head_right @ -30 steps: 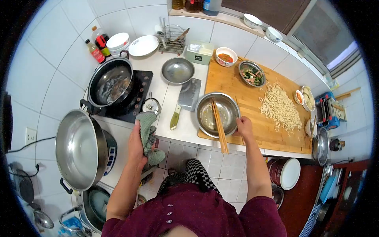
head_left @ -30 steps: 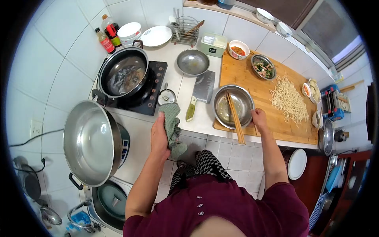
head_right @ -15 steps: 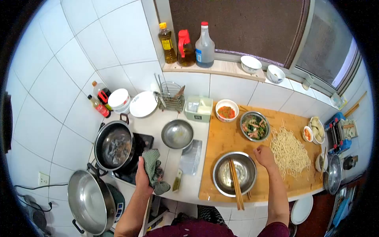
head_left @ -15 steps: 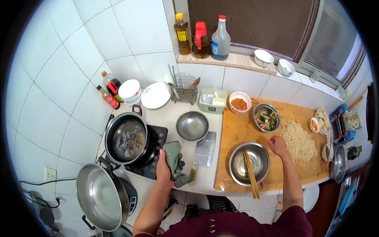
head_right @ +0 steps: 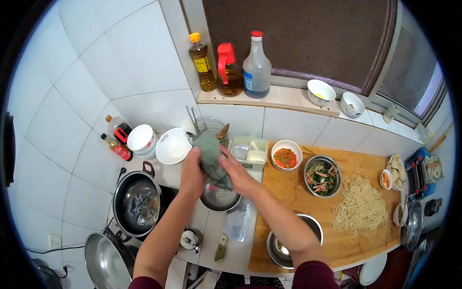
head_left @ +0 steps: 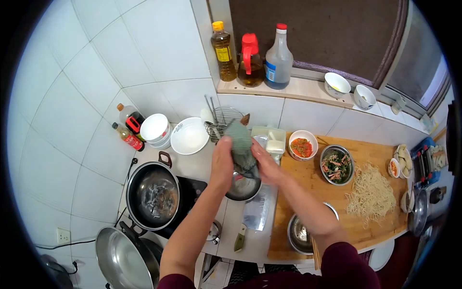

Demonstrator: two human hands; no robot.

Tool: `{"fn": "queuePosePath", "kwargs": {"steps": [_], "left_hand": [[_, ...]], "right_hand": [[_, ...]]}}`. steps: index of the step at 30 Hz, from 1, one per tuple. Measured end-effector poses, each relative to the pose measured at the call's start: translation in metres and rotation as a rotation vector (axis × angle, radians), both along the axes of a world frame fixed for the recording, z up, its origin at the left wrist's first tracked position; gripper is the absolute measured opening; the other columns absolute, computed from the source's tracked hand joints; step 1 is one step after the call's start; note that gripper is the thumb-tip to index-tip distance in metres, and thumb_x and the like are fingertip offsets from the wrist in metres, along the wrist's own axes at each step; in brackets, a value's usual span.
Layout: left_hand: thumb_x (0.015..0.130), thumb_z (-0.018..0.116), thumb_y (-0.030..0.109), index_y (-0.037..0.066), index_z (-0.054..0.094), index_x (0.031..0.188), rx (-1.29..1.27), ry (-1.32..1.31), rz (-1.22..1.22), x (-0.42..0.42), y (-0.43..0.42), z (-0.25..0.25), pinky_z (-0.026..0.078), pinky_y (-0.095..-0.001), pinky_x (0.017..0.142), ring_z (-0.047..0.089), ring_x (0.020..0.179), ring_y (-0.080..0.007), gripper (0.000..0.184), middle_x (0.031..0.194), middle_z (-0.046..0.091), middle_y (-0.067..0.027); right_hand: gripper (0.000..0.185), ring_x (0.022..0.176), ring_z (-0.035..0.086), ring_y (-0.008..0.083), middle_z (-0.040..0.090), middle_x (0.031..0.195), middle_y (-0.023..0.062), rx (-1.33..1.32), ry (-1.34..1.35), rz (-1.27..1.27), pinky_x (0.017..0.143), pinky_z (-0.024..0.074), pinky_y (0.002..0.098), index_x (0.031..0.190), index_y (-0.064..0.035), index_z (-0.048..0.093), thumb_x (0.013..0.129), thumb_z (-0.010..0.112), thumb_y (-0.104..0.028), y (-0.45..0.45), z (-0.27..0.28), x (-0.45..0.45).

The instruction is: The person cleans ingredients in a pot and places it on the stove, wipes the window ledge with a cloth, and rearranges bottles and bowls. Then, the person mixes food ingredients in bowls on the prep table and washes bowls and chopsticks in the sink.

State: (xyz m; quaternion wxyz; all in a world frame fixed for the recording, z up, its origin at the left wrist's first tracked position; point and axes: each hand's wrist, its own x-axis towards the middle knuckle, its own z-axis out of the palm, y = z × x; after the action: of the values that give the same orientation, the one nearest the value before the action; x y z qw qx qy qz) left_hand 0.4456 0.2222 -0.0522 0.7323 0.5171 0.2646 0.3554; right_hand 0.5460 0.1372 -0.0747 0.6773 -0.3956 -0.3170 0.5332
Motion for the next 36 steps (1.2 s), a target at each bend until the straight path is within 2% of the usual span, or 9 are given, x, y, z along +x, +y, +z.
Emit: {"fn": "queuePosePath", "kwargs": {"steps": [5, 14, 19, 21, 24, 29, 32, 34, 36], "left_hand": [[0.088, 0.052, 0.019, -0.002, 0.058, 0.097, 1.041, 0.338, -0.105, 0.017, 0.020, -0.023, 0.041, -0.0344, 0.083, 0.053, 0.090, -0.0312, 0.023, 0.091, 0.057, -0.0166], [0.086, 0.060, 0.019, -0.001, 0.053, 0.111, 0.851, 0.279, -0.144, 0.105, 0.064, 0.012, 0.046, -0.0247, 0.065, 0.054, 0.071, -0.0092, 0.033, 0.090, 0.059, -0.0038], [0.083, 0.063, 0.018, -0.002, 0.052, 0.113, 0.767, -0.004, -0.015, 0.195, 0.082, 0.070, 0.047, -0.0254, 0.061, 0.056, 0.073, -0.0103, 0.037, 0.092, 0.061, -0.0070], [0.081, 0.065, 0.021, -0.002, 0.053, 0.111, 0.892, 0.015, 0.129, 0.217, 0.078, 0.094, 0.047, -0.0260, 0.061, 0.057, 0.074, -0.0108, 0.039, 0.091, 0.061, -0.0083], [0.079, 0.067, 0.023, -0.003, 0.057, 0.103, 1.058, 0.146, 0.199, 0.245, 0.081, 0.109, 0.047, -0.0293, 0.062, 0.059, 0.074, -0.0148, 0.037, 0.090, 0.061, -0.0108], [0.076, 0.067, 0.027, -0.002, 0.061, 0.085, 1.204, 0.401, 0.251, 0.254, 0.079, 0.121, 0.047, -0.0358, 0.064, 0.060, 0.067, -0.0221, 0.031, 0.077, 0.062, -0.0126], [0.080, 0.064, 0.027, -0.002, 0.060, 0.082, 1.288, 0.346, 0.263, 0.261, 0.086, 0.118, 0.047, -0.0347, 0.061, 0.059, 0.061, -0.0211, 0.029, 0.066, 0.060, -0.0116], [0.081, 0.060, 0.023, -0.003, 0.056, 0.080, 1.151, 0.273, 0.183, 0.264, 0.089, 0.119, 0.045, -0.0444, 0.065, 0.057, 0.071, -0.0392, 0.026, 0.072, 0.060, -0.0184], [0.085, 0.057, 0.021, -0.004, 0.057, 0.082, 1.131, 0.211, 0.170, 0.266, 0.090, 0.122, 0.047, -0.0393, 0.055, 0.059, 0.060, -0.0326, 0.025, 0.066, 0.060, -0.0150]], "right_hand": [[0.032, 0.065, 0.056, 0.0093, 0.058, 0.089, -0.0012, -0.216, 0.286, -0.246, 0.036, 0.0378, 0.0263, 0.116, -0.0148, 0.048, 0.091, 0.054, -0.034, -0.010, -0.004, -0.003], [0.025, 0.050, 0.051, 0.0062, 0.061, 0.078, -0.0007, -0.290, -0.191, -0.656, 0.034, 0.0352, 0.0213, 0.111, -0.0102, 0.054, 0.088, 0.058, -0.018, -0.049, 0.011, 0.104], [0.017, 0.059, 0.057, 0.0128, 0.061, 0.082, 0.0049, -0.276, -0.491, -0.833, 0.043, 0.0432, 0.0278, 0.099, -0.0049, 0.056, 0.086, 0.058, -0.017, -0.046, 0.050, 0.189], [0.016, 0.075, 0.060, 0.0244, 0.059, 0.090, 0.0136, -0.128, -1.526, -1.212, 0.059, 0.0490, 0.0376, 0.092, -0.0011, 0.057, 0.082, 0.059, -0.014, -0.034, 0.048, 0.229], [0.018, 0.088, 0.056, 0.0341, 0.056, 0.098, 0.0191, -0.518, -1.659, -1.104, 0.072, 0.0475, 0.0452, 0.090, 0.0010, 0.057, 0.078, 0.059, -0.012, -0.015, 0.066, 0.234], [0.024, 0.108, 0.044, 0.0225, 0.055, 0.105, 0.0060, -0.764, -1.917, -0.901, 0.079, 0.0404, 0.0437, 0.094, -0.0064, 0.064, 0.083, 0.054, -0.026, 0.022, 0.039, 0.238], [0.025, 0.107, 0.043, 0.0219, 0.055, 0.104, 0.0038, -0.730, -1.809, -0.933, 0.083, 0.0359, 0.0461, 0.094, -0.0071, 0.065, 0.085, 0.051, -0.027, 0.032, 0.037, 0.233], [0.025, 0.106, 0.044, 0.0211, 0.055, 0.103, 0.0033, -0.694, -1.809, -0.980, 0.084, 0.0340, 0.0477, 0.092, -0.0078, 0.065, 0.086, 0.051, -0.027, 0.040, 0.032, 0.225], [0.025, 0.106, 0.044, 0.0208, 0.056, 0.102, 0.0035, -0.581, -1.807, -0.865, 0.085, 0.0334, 0.0486, 0.091, -0.0075, 0.066, 0.086, 0.049, -0.026, 0.043, 0.030, 0.220]]}}
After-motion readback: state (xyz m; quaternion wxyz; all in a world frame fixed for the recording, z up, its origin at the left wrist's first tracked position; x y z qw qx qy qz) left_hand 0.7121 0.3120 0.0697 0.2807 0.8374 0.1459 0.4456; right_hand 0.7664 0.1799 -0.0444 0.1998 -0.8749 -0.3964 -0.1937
